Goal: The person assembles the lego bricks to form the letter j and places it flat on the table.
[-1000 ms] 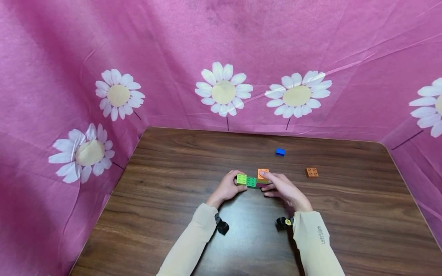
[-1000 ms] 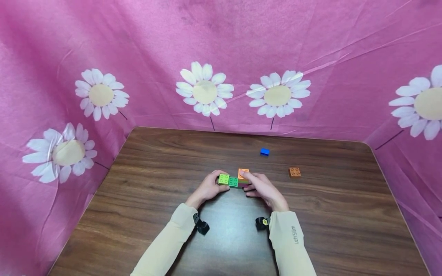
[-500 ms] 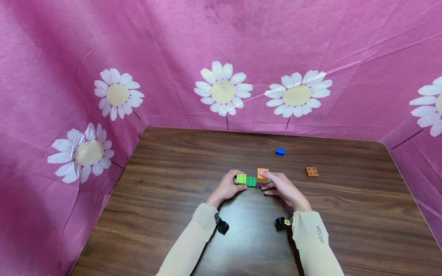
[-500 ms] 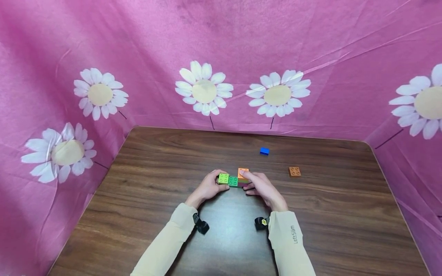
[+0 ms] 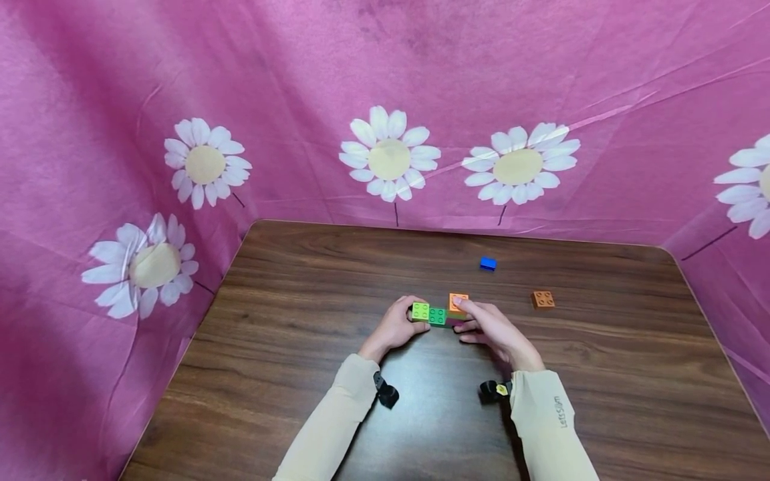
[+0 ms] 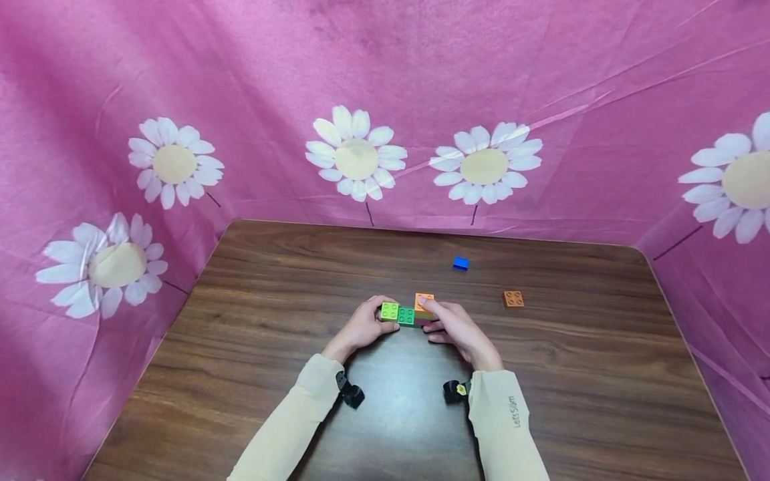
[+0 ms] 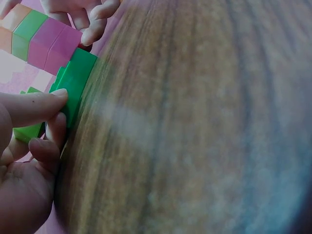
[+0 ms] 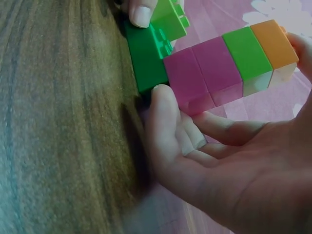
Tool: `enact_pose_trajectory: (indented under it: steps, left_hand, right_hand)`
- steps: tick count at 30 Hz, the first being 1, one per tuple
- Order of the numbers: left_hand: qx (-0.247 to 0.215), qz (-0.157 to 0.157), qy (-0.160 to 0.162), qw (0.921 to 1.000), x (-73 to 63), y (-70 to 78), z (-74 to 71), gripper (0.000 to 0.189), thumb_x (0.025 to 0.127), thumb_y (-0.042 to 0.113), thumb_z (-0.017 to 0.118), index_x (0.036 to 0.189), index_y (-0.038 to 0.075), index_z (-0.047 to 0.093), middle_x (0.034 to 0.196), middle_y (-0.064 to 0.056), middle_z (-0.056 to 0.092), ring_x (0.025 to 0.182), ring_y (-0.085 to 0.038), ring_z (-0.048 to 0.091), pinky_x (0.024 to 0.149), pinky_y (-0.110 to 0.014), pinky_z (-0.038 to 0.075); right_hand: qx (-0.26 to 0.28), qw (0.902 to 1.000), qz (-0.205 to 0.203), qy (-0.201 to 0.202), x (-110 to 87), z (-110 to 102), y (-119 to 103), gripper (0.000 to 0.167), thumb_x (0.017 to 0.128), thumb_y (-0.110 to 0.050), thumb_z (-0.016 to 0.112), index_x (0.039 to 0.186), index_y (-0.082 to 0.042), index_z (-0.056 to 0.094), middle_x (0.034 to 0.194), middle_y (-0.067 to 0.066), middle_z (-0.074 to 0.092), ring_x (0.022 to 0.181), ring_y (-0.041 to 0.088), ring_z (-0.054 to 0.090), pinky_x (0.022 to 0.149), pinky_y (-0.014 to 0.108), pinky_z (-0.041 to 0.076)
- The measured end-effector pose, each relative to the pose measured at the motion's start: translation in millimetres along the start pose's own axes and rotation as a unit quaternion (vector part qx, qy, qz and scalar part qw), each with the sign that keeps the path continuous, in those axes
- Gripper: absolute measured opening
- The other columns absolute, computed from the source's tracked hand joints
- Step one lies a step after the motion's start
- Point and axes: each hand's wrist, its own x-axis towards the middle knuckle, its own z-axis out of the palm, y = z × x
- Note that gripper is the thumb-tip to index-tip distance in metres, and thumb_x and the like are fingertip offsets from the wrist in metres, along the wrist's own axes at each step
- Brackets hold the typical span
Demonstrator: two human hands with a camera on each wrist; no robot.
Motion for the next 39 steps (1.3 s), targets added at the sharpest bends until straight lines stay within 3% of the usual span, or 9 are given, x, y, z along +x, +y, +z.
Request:
enact_pose_trajectory:
  steps: [11, 16, 21, 24, 26, 30, 35, 39]
  left_hand:
    - [0.004, -0.001, -0.001, 1.0, 0.5, 0.7, 1.1, 0.039, 0.079, 0.013, 0.078, 0.116, 0.012, 0.063, 0.109, -0.006, 0.06, 0.091, -0.014, 0.052, 0.084, -0.031, 0.043]
    - [0.0, 0.0, -0.003, 1.0, 0.6, 0.1, 1.2, 0.04, 0.079, 0.012, 0.078, 0.116, 0.011, 0.063, 0.11, -0.007, 0.059, 0.091, -0.014, 0.052, 0.084, -0.03, 0.043]
    - [-0.001, -0.002, -0.003, 1.0, 0.6, 0.1, 0.5, 0.04, 0.079, 0.012, 0.078, 0.116, 0.011, 0.063, 0.11, -0.007, 0.059, 0.092, -0.014, 0.053, 0.085, -0.031, 0.043]
    - [0.0, -0.003, -0.003, 1.0, 0.7, -0.1, 0.1, 0.04, 0.079, 0.013, 0.078, 0.116, 0.012, 0.063, 0.11, -0.006, 0.06, 0.092, -0.014, 0.053, 0.086, -0.032, 0.043]
    - [0.0, -0.004, -0.003, 1.0, 1.0, -0.6, 0.4, 0.04, 0.079, 0.013, 0.078, 0.116, 0.012, 0.063, 0.11, -0.006, 0.06, 0.093, -0.014, 0.053, 0.086, -0.032, 0.043]
    - [-0.001, -0.004, -0.002, 1.0, 1.6, -1.4, 1.0, 0.04, 0.079, 0.013, 0.078, 0.116, 0.012, 0.063, 0.11, -0.006, 0.06, 0.094, -0.014, 0.053, 0.087, -0.033, 0.043]
    - [-0.001, -0.003, -0.002, 1.0, 1.7, -2.1, 1.8, 0.039, 0.079, 0.013, 0.078, 0.116, 0.012, 0.063, 0.11, -0.006, 0.06, 0.094, -0.015, 0.053, 0.087, -0.033, 0.043]
    - [-0.002, -0.005, -0.001, 1.0, 2.2, -3.0, 2.7, 0.04, 0.079, 0.012, 0.078, 0.116, 0.012, 0.063, 0.111, -0.006, 0.06, 0.095, -0.015, 0.053, 0.088, -0.034, 0.043]
  right_hand:
    - [-0.039, 0.9992, -0.008, 0.006, 0.8, -7.2, 3.8, 0.079, 0.098, -0.056, 0.041, 0.143, 0.008, 0.031, 0.138, 0.025, 0.045, 0.105, 0.02, 0.059, 0.086, 0.033, 0.053]
    - [-0.056, 0.9972, -0.048, 0.008, 0.1, -19.0, 8.8, 0.078, 0.1, -0.055, 0.035, 0.144, 0.009, 0.028, 0.144, 0.028, 0.039, 0.114, 0.026, 0.056, 0.089, 0.032, 0.052]
    - [-0.073, 0.9918, -0.102, 0.024, -2.8, -36.5, 16.2, 0.068, 0.102, -0.048, 0.035, 0.14, 0.009, 0.036, 0.135, 0.03, 0.049, 0.106, 0.021, 0.061, 0.085, 0.03, 0.054]
    - [-0.079, 0.9851, -0.14, 0.061, -5.6, -49.2, 19.3, 0.06, 0.102, -0.04, 0.043, 0.134, 0.011, 0.043, 0.121, 0.021, 0.062, 0.096, 0.012, 0.065, 0.08, 0.027, 0.054]
    - [-0.081, 0.9778, -0.165, 0.099, -8.1, -58.3, 21.4, 0.055, 0.101, -0.035, 0.049, 0.129, 0.012, 0.047, 0.109, 0.007, 0.068, 0.089, 0.006, 0.066, 0.077, 0.025, 0.055]
    - [-0.096, 0.9561, -0.193, 0.198, -14.4, -74.8, 26.4, 0.044, 0.097, -0.031, 0.058, 0.12, 0.006, 0.057, 0.09, -0.019, 0.066, 0.077, 0.002, 0.064, 0.069, 0.022, 0.053]
    - [-0.071, 0.9319, -0.179, 0.307, -20.9, -89.6, 32.1, 0.033, 0.093, -0.027, 0.065, 0.114, -0.002, 0.063, 0.08, -0.024, 0.063, 0.068, 0.001, 0.06, 0.061, 0.018, 0.049]
    - [-0.053, 0.9229, -0.132, 0.358, -24.0, -99.4, 35.1, 0.034, 0.09, -0.022, 0.069, 0.117, -0.004, 0.062, 0.078, -0.026, 0.059, 0.069, -0.004, 0.054, 0.06, 0.014, 0.045]
